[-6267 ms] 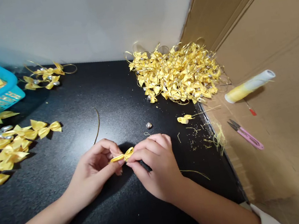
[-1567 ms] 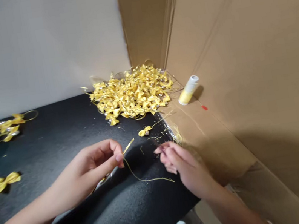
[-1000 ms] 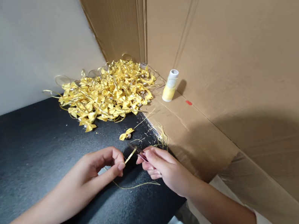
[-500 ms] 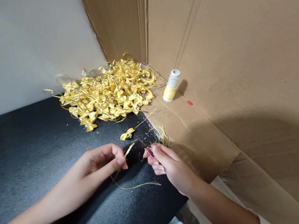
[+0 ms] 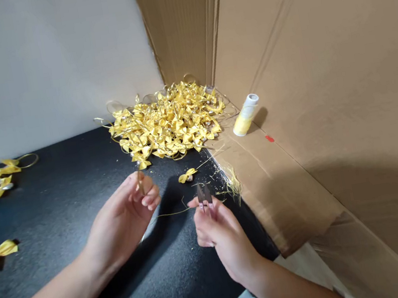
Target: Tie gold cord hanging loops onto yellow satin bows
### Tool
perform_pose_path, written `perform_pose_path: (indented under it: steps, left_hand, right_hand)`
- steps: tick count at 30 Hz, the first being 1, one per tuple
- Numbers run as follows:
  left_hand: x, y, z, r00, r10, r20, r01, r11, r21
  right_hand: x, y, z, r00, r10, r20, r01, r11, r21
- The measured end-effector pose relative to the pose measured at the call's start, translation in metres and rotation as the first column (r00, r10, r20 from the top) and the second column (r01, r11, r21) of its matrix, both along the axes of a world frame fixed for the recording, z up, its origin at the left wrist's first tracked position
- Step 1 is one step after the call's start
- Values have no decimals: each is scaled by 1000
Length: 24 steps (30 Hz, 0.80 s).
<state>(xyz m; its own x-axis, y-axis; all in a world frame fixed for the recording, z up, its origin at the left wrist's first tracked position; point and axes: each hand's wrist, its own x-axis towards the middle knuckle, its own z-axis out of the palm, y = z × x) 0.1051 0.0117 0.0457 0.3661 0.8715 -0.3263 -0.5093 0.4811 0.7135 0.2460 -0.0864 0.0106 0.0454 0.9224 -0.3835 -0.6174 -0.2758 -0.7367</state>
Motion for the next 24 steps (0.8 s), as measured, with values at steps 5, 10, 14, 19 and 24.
perform_pose_path:
  steps: [5, 10, 14, 19, 24]
  left_hand:
    - [-7, -25, -11, 986, -84, -144, 93, 994, 58]
    - [-9, -40, -16, 972, -154, -179, 157, 988, 4]
    - [-10, -46, -18, 978, -169, -122, 164, 985, -47]
    - [-11, -52, -25, 967, -222, -127, 221, 975, -24]
    - [-13, -61, -31, 861, -300, -411, 445, 836, 322]
  right_hand:
    - [-19, 9, -2, 983, -53, 173, 42, 997, 65]
    - [-27, 16, 0, 979, -48, 197, 30, 995, 95]
    - [-30, 16, 2, 979, -66, 190, 43, 991, 124]
    - [-33, 13, 1, 984, -98, 147, 71, 982, 175]
    - [-38, 10, -5, 981, -118, 155, 112, 993, 47]
